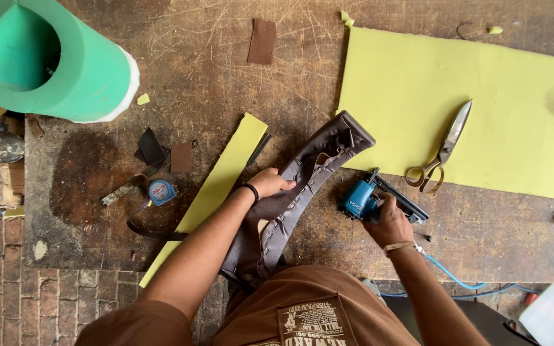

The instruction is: The person staples brown fabric onto a curved wooden frame using a pneumatic staple gun, then trims excess fabric with scissors. The person also handles foam pieces and positions finished armrests on a chair.

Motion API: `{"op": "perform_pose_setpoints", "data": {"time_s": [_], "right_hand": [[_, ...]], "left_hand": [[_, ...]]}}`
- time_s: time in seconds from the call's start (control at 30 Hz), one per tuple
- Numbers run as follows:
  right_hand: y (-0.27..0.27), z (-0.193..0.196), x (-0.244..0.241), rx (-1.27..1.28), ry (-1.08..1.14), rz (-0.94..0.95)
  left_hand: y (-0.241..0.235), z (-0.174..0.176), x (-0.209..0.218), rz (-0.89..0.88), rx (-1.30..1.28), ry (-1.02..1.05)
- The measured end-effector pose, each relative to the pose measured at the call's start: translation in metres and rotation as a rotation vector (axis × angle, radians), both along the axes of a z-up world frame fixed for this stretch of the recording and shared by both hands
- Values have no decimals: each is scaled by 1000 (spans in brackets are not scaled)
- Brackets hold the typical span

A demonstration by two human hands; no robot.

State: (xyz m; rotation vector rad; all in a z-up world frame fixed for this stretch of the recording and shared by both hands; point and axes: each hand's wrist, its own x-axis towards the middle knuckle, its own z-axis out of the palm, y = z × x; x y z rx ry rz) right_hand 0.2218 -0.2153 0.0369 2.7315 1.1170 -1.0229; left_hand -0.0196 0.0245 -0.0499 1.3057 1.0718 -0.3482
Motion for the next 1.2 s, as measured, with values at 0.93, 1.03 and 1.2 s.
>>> {"op": "perform_pose_setpoints", "data": {"time_s": [0.93, 1.03, 1.2], "right_hand": [[122, 48, -36, -79, 262, 122], [91, 46, -25, -158, 245, 27], [10, 17, -36, 439, -136, 180]], "left_hand": [[-12, 6, 1, -150, 291, 114], [-8, 39, 2, -97, 413, 99], [20, 97, 33, -11, 608, 140]]}}
